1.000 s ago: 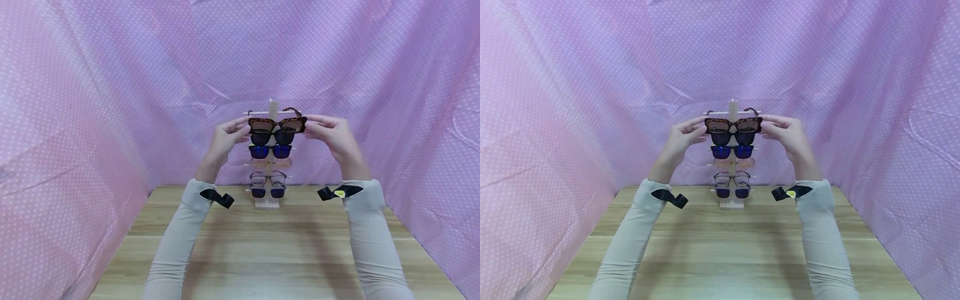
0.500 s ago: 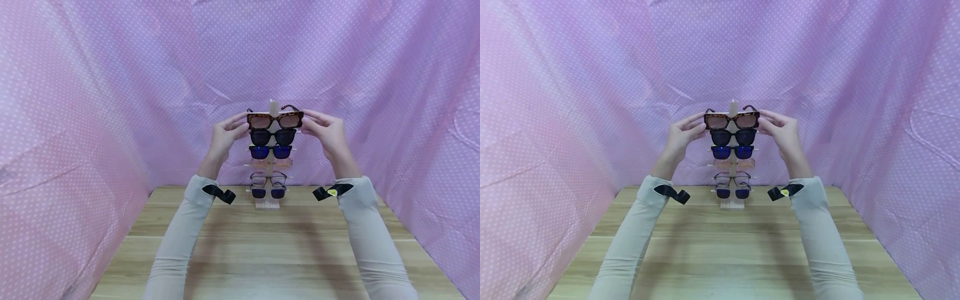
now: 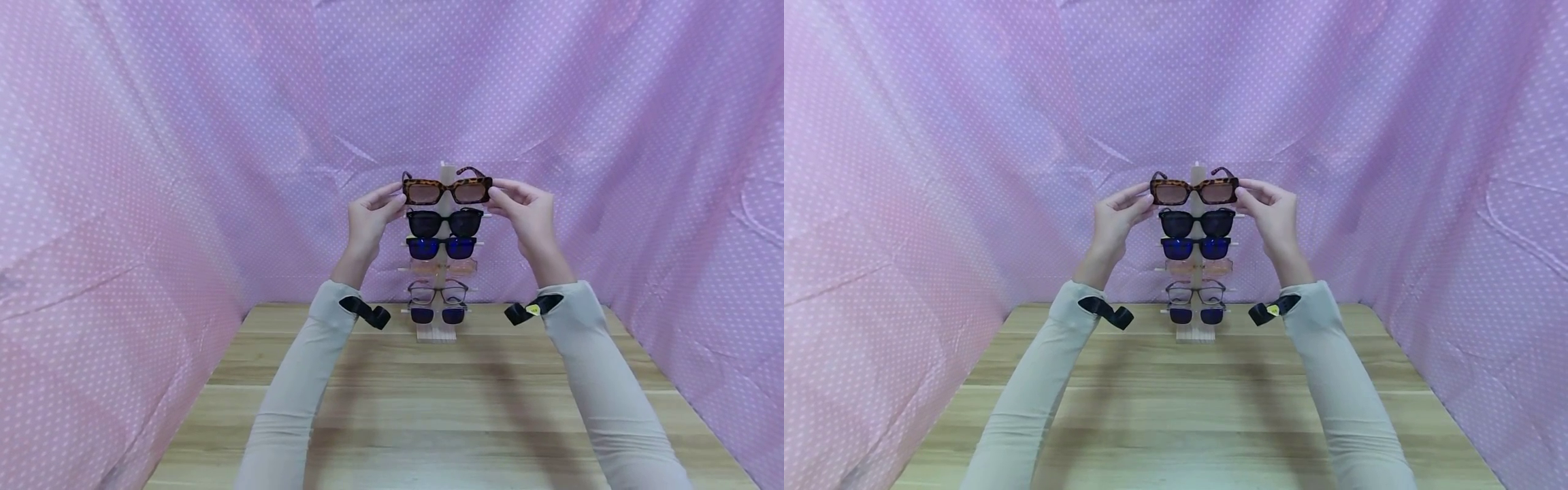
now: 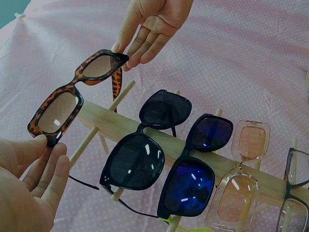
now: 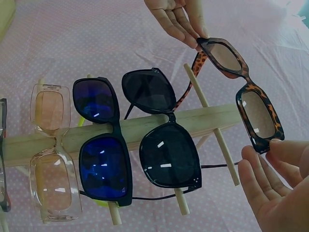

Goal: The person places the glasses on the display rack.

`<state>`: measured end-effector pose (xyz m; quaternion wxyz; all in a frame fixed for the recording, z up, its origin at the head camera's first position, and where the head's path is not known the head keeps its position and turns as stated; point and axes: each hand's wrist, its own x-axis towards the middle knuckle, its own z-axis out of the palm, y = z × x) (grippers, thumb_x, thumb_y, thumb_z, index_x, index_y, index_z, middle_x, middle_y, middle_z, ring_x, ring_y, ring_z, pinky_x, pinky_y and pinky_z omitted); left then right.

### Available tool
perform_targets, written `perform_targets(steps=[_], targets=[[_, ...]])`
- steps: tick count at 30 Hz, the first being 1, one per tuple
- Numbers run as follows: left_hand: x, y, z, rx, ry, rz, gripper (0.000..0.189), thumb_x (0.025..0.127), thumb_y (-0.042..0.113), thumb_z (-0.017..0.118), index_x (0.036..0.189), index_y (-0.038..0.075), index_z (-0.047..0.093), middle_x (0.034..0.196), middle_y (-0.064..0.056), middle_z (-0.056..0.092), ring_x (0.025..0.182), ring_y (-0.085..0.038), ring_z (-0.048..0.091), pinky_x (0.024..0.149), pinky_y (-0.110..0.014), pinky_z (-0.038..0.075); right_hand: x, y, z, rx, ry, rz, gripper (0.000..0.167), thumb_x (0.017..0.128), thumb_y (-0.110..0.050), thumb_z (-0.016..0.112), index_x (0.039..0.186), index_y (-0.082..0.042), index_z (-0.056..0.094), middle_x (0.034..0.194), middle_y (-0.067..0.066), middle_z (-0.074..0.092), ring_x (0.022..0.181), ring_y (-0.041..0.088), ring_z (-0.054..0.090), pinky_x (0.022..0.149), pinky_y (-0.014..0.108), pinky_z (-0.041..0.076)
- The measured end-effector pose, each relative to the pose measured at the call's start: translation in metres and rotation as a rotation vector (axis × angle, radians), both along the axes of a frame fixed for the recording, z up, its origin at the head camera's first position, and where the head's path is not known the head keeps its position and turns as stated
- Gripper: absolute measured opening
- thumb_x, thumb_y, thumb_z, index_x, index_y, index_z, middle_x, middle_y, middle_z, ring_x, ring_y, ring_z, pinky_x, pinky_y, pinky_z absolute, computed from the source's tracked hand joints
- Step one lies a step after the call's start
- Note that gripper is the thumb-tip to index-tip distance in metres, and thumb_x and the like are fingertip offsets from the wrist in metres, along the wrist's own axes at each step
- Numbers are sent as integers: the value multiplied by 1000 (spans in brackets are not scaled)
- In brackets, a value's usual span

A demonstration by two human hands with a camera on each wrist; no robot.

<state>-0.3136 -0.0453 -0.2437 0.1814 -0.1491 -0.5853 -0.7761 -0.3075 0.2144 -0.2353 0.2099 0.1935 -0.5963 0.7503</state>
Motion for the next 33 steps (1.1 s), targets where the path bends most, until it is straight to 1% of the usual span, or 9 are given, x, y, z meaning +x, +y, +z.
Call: perform_targets(steps=[2,5,10,15,17,22,25,30,33], targets=[[-1,1,1,7,-9,1,32,90,-4,73,122,-7,69,84,4,74,77,-12,74,79,-26,64,-2,-1,0,-15,2,-13,16,92,1,72,107,7,74,80,1,78,67,11,74,71,23,63],[-3,1,2,14,-21,5,32,90,-3,73,122,-7,70,83,4,74,78,-14,75,80,-28,64,-5,-4,1,-38,3,-23,13,92,1,72,103,5,76,80,0,78,68,11,74,70,23,63],[-6,1,4,18,-27,11,31,90,-3,74,121,-7,70,82,2,74,75,-13,74,82,-32,64,-9,-6,2,-52,6,-39,14,92,1,72,105,6,75,80,-1,78,68,11,74,70,22,63],[-9,1,6,-7,-40,21,31,91,-2,74,121,-5,71,90,-5,77,76,-13,75,87,-37,63,-12,-8,1,-55,-1,-51,15,92,1,72,106,8,74,80,-1,78,67,11,74,69,22,63],[-10,1,7,-14,-47,25,31,91,-3,73,122,-5,71,92,-7,77,75,-11,74,87,-36,63,-14,-8,1,-59,-12,-50,14,92,2,72,105,7,75,80,-1,78,67,10,74,68,22,63],[-14,0,8,-21,-64,17,33,91,-5,71,124,-5,69,88,-2,74,73,-8,73,81,-28,64,-18,-10,2,-64,-36,-58,15,92,2,72,105,5,76,80,-1,78,68,11,74,68,21,63],[-16,-1,9,-22,-77,12,34,91,-5,71,125,-5,69,88,0,73,74,-8,73,81,-27,63,-20,-11,2,-58,-47,-67,17,92,3,71,108,7,75,80,-2,78,68,11,74,68,21,63],[-19,-1,10,-21,-97,1,34,91,-4,71,125,-4,69,97,-8,76,78,-12,74,91,-37,61,-22,-10,3,-63,-61,-54,22,92,4,70,113,11,71,80,-2,78,67,10,74,69,21,62],[-21,-1,10,-25,-96,-3,34,91,-4,72,125,-3,69,97,-8,76,81,-16,75,97,-44,58,-23,-9,4,-61,-69,-55,22,92,3,71,112,11,71,80,-2,78,67,10,74,69,21,63]])
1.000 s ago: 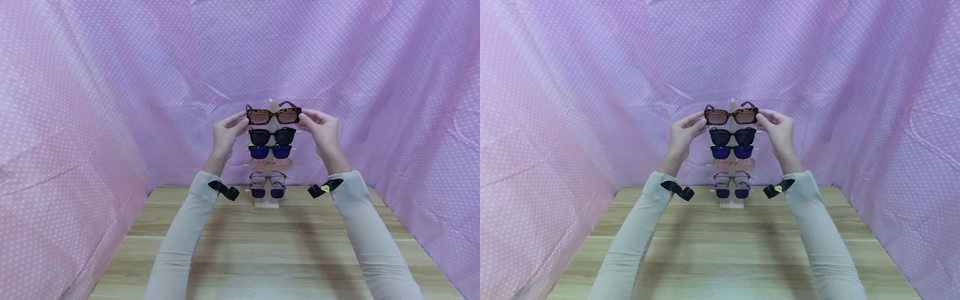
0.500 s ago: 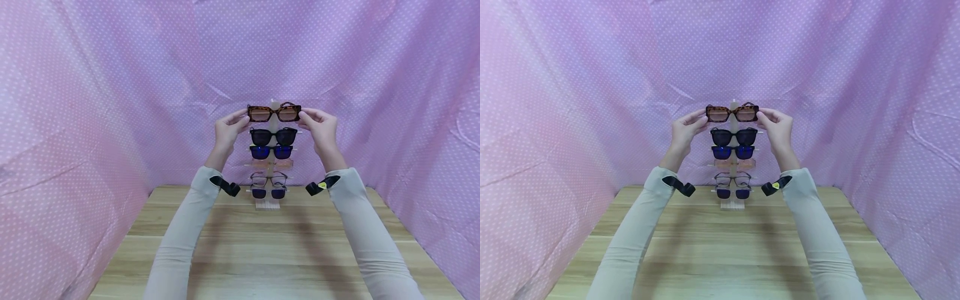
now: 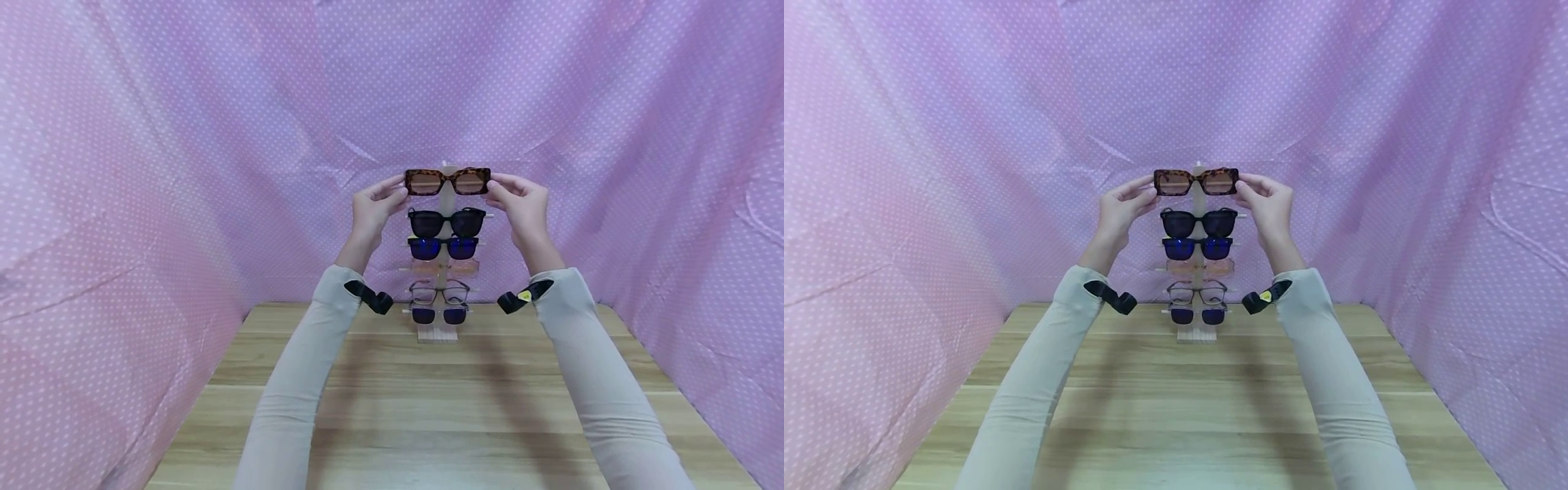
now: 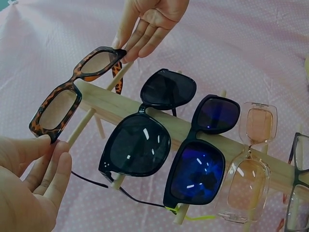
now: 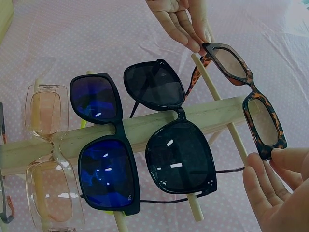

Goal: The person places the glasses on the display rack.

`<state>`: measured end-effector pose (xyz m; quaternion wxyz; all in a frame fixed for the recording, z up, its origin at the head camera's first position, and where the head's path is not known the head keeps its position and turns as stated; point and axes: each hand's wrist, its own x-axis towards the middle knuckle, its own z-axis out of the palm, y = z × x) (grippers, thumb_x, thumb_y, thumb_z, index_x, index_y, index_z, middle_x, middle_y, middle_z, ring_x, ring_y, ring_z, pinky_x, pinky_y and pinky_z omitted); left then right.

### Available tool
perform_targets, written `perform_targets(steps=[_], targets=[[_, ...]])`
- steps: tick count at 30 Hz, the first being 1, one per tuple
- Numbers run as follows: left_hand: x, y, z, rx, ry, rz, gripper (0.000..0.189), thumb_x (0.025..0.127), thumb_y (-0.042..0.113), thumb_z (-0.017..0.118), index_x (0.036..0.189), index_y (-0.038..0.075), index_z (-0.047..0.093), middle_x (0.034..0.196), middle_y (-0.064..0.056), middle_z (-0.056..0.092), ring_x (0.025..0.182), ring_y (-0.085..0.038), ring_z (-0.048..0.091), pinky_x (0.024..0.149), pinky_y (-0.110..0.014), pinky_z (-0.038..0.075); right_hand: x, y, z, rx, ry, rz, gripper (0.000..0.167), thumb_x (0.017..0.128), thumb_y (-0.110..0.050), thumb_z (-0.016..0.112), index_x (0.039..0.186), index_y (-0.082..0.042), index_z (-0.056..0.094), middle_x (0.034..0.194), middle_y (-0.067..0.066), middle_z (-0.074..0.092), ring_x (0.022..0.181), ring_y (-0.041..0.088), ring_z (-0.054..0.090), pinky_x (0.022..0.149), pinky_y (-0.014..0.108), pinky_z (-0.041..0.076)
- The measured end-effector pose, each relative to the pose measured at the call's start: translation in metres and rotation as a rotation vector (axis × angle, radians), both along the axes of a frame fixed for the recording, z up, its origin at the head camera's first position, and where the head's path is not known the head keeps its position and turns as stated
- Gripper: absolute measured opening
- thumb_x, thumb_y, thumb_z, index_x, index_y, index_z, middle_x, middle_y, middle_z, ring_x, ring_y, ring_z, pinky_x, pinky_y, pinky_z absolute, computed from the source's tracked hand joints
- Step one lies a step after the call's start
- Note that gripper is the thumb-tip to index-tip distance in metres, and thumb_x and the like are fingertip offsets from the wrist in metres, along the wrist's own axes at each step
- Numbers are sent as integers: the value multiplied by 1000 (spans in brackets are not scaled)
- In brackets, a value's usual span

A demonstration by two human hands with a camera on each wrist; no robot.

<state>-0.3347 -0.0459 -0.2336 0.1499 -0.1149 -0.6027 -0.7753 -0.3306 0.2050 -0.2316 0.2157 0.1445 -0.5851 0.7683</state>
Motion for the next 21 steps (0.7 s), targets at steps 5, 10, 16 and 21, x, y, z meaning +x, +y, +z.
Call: perform_targets(steps=[5,10,16,21], targets=[[-2,0,1,-3,10,4,33,91,-5,71,125,-4,70,89,-2,74,94,-30,76,92,-39,61,-2,0,1,3,-23,-3,18,93,1,71,109,6,74,80,-3,77,68,10,74,68,21,63],[-4,0,2,18,16,-6,34,91,-7,71,125,-5,69,86,0,73,83,-21,76,84,-31,63,-4,1,2,-3,-38,-7,15,93,1,71,106,4,76,81,-2,77,68,11,75,68,22,63],[-7,1,1,20,14,-13,35,91,-8,70,125,-6,68,82,3,72,75,-11,73,77,-24,63,-6,1,3,-13,-56,11,18,92,3,71,109,6,74,80,-1,77,68,11,75,69,22,63],[-8,2,1,15,2,-9,34,91,-7,70,125,-5,69,83,2,73,76,-12,73,79,-25,63,-6,0,2,-21,-70,40,25,92,4,71,116,10,70,79,-1,77,68,11,75,69,22,63]])
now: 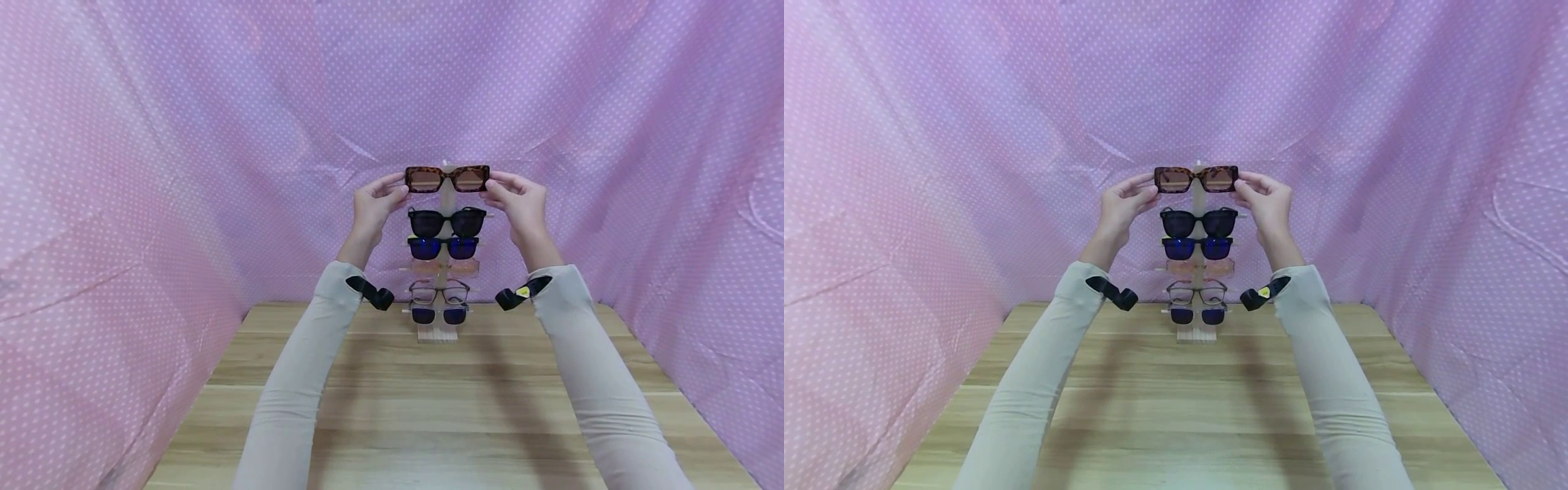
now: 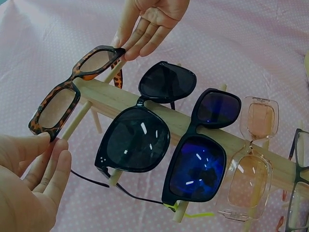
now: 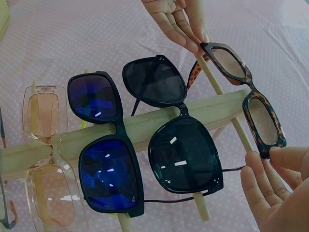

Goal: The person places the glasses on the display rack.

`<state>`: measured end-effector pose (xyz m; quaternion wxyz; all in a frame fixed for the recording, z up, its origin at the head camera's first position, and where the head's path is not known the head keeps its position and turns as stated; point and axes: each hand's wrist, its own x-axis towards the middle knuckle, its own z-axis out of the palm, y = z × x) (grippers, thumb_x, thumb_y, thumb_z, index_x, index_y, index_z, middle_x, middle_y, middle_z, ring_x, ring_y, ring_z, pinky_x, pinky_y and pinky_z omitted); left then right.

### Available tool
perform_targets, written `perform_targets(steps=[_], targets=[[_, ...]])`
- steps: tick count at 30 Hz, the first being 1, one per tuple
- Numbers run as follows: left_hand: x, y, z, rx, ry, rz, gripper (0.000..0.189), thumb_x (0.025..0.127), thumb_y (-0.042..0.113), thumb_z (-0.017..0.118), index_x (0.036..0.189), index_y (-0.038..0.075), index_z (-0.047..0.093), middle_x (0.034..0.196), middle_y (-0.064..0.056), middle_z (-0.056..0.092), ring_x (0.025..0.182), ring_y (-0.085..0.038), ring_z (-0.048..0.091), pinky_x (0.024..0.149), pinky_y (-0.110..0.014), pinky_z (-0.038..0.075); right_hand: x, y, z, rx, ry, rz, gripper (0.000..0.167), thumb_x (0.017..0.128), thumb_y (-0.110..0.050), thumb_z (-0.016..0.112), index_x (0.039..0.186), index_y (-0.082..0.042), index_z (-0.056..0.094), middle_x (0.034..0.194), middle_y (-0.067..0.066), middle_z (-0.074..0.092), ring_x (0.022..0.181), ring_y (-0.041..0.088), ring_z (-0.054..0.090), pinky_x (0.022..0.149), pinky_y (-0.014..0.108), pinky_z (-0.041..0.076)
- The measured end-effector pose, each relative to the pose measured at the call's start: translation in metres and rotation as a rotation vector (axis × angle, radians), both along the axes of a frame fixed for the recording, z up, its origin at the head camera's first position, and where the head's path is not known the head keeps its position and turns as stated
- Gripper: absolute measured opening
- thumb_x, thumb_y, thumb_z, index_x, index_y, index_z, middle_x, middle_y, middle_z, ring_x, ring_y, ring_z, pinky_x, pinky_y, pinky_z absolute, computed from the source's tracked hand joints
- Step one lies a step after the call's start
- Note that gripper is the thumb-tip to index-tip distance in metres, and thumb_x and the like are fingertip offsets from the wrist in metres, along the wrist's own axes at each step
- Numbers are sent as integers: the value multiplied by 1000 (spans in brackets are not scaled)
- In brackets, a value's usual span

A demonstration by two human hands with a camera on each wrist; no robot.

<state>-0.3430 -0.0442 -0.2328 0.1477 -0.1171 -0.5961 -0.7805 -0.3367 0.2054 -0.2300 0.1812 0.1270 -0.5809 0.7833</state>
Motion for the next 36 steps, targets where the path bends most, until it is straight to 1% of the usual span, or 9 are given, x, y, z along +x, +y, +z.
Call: perform_targets(steps=[3,8,12,15,18,23,25,32,36], targets=[[-1,1,0,-4,2,0,35,91,-7,71,126,-5,68,86,-1,74,75,-12,73,81,-28,64,-2,-1,-1,-22,1,11,24,92,5,70,115,9,71,79,0,77,68,12,75,69,22,63],[-2,1,-1,-7,6,-3,35,91,-7,70,126,-6,68,83,0,73,74,-11,72,84,-31,63,-4,0,-3,-44,-1,16,19,92,6,70,111,5,73,79,0,78,67,12,75,69,23,63],[-3,2,-2,0,9,-3,35,91,-7,70,126,-6,68,84,-1,73,77,-14,73,95,-44,59,-3,1,-3,-35,-9,21,23,92,3,72,114,6,72,79,0,78,68,11,75,69,22,63],[-3,2,-3,8,7,-3,35,91,-8,70,126,-6,68,85,-2,74,78,-15,73,100,-51,55,-2,2,-3,-32,-17,25,20,92,2,72,112,4,73,78,0,78,69,11,76,69,22,63],[-3,1,-4,6,3,-4,35,91,-8,70,126,-5,68,86,-2,74,79,-14,74,98,-48,57,-2,3,-4,-40,-25,28,17,92,3,72,108,2,75,78,1,78,69,12,76,69,23,63],[-2,0,-4,4,3,-13,35,92,-7,69,126,-6,68,87,-1,73,77,-13,73,85,-33,63,-1,4,-2,-29,-30,33,16,93,3,71,108,1,76,79,1,78,70,12,76,71,23,63],[-1,-1,-3,10,-3,-26,35,92,-7,69,127,-6,67,89,-2,74,78,-13,74,84,-30,64,0,5,-2,-15,-34,32,16,93,2,70,108,0,76,79,1,78,70,12,76,71,23,63],[1,-6,-4,3,-28,-73,35,95,-4,66,130,-6,65,93,-2,72,79,-12,73,100,-44,56,2,9,-2,23,-57,51,15,94,0,70,108,-1,76,80,2,79,74,13,76,74,23,63],[2,-8,-4,-14,-55,-81,35,96,0,67,130,-4,65,94,-1,71,80,-10,73,100,-41,57,3,12,-3,19,-56,66,16,94,-1,70,109,0,75,82,2,79,75,13,77,76,24,63]])
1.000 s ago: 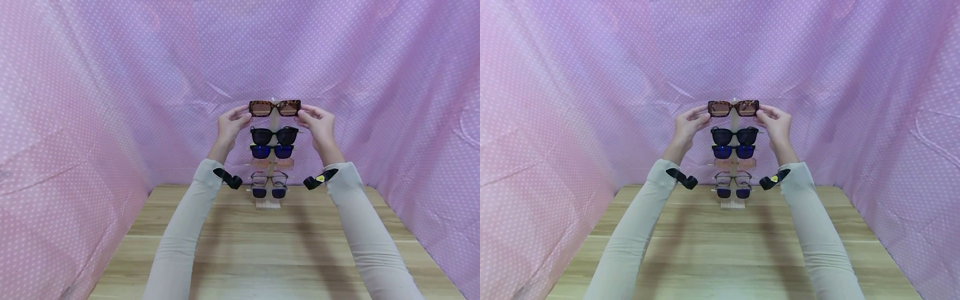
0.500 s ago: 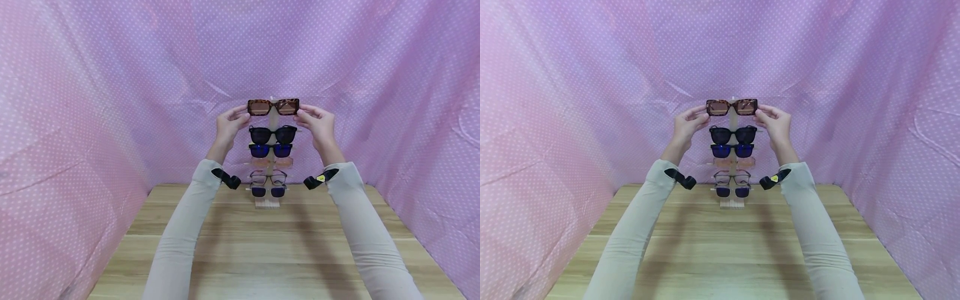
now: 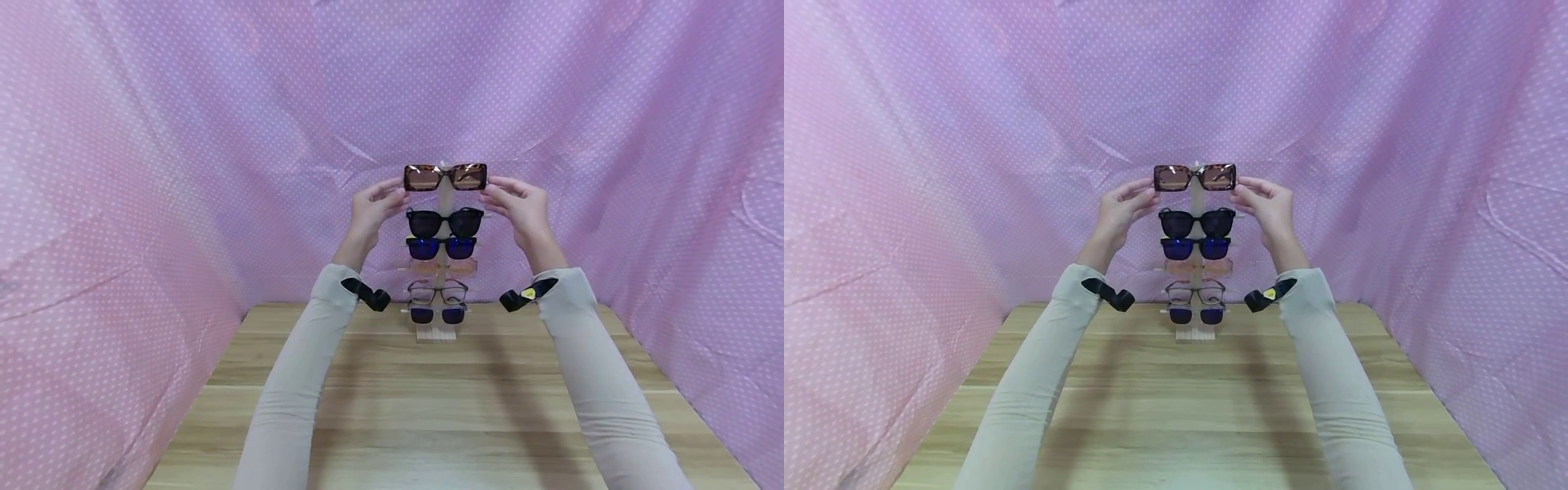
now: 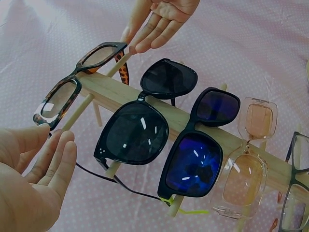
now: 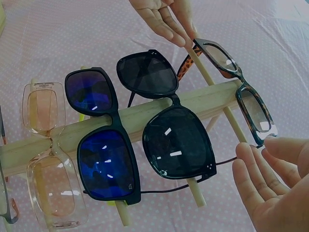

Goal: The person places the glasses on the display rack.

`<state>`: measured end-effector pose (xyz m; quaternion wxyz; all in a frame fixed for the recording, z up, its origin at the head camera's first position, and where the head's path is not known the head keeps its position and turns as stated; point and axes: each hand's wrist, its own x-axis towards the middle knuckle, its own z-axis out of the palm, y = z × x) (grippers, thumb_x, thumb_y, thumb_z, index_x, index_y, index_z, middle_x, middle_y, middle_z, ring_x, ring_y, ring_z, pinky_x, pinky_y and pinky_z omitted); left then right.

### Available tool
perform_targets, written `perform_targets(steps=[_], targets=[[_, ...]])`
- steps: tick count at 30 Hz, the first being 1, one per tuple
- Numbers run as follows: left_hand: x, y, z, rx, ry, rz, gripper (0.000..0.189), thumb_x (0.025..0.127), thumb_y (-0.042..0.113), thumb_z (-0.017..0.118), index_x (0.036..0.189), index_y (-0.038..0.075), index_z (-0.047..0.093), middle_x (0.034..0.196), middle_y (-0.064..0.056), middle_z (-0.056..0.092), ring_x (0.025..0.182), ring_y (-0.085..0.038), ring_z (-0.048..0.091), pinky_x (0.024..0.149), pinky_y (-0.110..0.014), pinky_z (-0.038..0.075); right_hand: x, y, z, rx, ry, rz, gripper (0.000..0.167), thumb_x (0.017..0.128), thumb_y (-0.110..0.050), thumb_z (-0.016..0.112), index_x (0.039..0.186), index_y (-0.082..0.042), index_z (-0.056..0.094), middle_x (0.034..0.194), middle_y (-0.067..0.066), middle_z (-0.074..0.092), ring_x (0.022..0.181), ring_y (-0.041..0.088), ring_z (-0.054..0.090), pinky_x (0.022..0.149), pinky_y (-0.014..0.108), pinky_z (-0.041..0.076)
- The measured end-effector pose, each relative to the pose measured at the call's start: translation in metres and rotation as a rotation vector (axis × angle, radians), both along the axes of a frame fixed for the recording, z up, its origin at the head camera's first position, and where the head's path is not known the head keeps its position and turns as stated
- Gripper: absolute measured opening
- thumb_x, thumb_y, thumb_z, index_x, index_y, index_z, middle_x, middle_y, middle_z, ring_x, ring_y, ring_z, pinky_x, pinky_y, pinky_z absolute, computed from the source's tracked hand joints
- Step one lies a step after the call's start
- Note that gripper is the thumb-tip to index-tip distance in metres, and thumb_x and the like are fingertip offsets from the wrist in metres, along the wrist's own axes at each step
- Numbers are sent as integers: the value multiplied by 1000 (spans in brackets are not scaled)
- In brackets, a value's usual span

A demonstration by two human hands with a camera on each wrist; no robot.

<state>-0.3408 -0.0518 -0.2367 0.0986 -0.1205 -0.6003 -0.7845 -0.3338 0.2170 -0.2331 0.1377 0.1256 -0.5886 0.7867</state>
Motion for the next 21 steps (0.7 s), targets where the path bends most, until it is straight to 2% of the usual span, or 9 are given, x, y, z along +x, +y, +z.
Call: perform_targets(steps=[13,21], targets=[[4,-3,-7,-18,-11,9,34,97,1,67,130,-5,65,83,6,74,78,-8,73,92,-32,61,5,5,-4,26,-7,6,13,94,-4,72,106,-4,77,84,0,80,77,12,77,75,23,63],[10,-10,-15,-28,2,-54,35,98,2,66,132,-7,62,86,4,75,82,-11,73,108,-49,50,11,9,-10,99,-22,5,26,95,-11,73,119,-1,73,88,-3,80,80,11,77,78,23,63]])
